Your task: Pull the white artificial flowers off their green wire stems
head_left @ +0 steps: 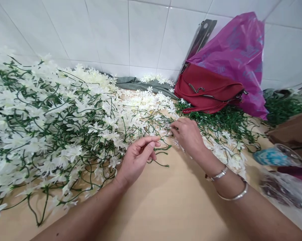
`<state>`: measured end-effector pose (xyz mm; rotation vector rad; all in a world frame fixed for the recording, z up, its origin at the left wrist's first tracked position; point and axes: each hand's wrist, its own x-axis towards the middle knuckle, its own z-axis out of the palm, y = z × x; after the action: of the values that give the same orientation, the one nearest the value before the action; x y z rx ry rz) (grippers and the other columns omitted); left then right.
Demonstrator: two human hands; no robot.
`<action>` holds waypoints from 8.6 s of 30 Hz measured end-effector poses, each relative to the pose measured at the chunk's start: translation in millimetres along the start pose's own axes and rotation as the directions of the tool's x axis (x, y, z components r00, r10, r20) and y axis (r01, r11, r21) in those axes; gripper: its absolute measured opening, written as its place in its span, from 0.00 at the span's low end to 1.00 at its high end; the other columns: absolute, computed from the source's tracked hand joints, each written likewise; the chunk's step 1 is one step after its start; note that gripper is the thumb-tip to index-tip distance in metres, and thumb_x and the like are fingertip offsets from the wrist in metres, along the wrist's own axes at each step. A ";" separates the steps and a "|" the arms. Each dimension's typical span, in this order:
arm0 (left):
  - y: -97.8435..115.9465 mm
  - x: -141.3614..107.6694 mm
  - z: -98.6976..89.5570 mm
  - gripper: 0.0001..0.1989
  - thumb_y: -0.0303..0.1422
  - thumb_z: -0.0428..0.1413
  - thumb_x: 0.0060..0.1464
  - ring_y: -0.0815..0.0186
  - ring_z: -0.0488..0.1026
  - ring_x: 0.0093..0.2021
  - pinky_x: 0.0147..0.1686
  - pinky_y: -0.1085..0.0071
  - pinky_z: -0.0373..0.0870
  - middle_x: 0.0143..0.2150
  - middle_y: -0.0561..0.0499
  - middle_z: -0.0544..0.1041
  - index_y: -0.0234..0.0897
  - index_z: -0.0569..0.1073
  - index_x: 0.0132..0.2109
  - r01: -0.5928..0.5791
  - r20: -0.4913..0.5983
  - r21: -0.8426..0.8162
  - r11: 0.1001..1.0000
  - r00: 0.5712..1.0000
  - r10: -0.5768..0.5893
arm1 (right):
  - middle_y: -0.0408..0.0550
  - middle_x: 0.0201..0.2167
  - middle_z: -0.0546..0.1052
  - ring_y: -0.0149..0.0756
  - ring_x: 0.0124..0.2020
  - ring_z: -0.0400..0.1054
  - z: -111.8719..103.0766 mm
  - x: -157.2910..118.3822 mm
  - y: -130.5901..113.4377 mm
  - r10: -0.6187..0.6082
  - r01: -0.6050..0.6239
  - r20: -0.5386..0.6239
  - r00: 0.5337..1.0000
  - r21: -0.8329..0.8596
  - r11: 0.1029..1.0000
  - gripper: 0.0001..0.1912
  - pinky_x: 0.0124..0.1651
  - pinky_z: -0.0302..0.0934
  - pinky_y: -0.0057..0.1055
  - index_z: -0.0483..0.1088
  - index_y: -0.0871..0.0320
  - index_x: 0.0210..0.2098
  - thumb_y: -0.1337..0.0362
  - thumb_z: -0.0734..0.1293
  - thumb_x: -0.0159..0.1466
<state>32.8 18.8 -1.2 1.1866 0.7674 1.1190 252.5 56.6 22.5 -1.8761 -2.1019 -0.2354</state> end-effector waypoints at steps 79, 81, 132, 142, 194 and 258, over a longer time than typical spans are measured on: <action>-12.6 -0.5 7.0 0.09 0.34 0.65 0.59 0.65 0.81 0.40 0.46 0.68 0.78 0.38 0.50 0.82 0.37 0.78 0.45 -0.158 -0.058 0.047 0.986 0.985 0.160 | 0.46 0.28 0.81 0.35 0.31 0.73 -7.5 -58.8 -68.4 0.337 -0.360 0.302 0.892 0.924 0.126 0.13 0.36 0.65 0.32 0.77 0.57 0.28 0.55 0.79 0.55; -12.5 -0.6 6.6 0.08 0.35 0.65 0.60 0.65 0.81 0.40 0.46 0.68 0.78 0.39 0.50 0.82 0.37 0.78 0.44 -0.163 -0.044 0.043 0.986 0.985 0.165 | 0.48 0.34 0.82 0.37 0.36 0.75 -6.2 -59.3 -67.4 0.336 -0.321 0.256 0.907 0.934 0.156 0.12 0.41 0.69 0.34 0.78 0.56 0.29 0.56 0.79 0.55; 41.8 0.0 0.0 0.10 0.25 0.59 0.63 0.72 0.81 0.38 0.34 0.80 0.76 0.58 0.48 0.82 0.40 0.81 0.49 0.057 -0.026 -0.563 0.824 0.996 -0.087 | 0.46 0.51 0.79 0.29 0.35 0.73 -10.6 -59.8 -53.1 0.102 -0.270 0.278 0.955 0.959 -0.084 0.12 0.48 0.66 0.31 0.74 0.54 0.35 0.54 0.74 0.67; 33.5 -1.8 -1.2 0.05 0.30 0.64 0.59 0.72 0.75 0.35 0.40 0.76 0.75 0.44 0.48 0.83 0.37 0.83 0.43 0.029 -0.057 -0.411 0.911 0.997 -0.058 | 0.42 0.38 0.83 0.28 0.35 0.76 -24.3 -61.7 -66.8 -0.012 -0.301 0.310 0.951 0.912 -0.278 0.11 0.48 0.68 0.28 0.78 0.53 0.35 0.55 0.79 0.62; 10.0 -7.6 -8.1 0.04 0.27 0.61 0.59 0.72 0.67 0.24 0.25 0.74 0.63 0.30 0.53 0.79 0.39 0.80 0.36 -0.308 0.071 0.536 0.786 0.944 0.321 | 0.44 0.26 0.77 0.35 0.30 0.67 -26.5 -58.7 -47.8 0.071 -0.449 0.446 0.892 0.893 0.036 0.20 0.36 0.61 0.31 0.76 0.55 0.30 0.46 0.80 0.55; 0.6 -3.2 -14.2 0.05 0.26 0.59 0.64 0.69 0.76 0.31 0.35 0.74 0.67 0.32 0.54 0.82 0.36 0.79 0.39 -0.198 0.224 0.556 0.807 0.971 0.084 | 0.41 0.24 0.71 0.30 0.27 0.60 -17.2 -58.6 -44.2 0.060 -0.472 0.479 0.876 0.823 0.314 0.21 0.32 0.54 0.30 0.74 0.58 0.28 0.46 0.77 0.59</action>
<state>18.6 20.3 -4.3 1.8642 0.9129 0.8928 216.2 -9.5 22.5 -1.4587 -1.3959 1.2667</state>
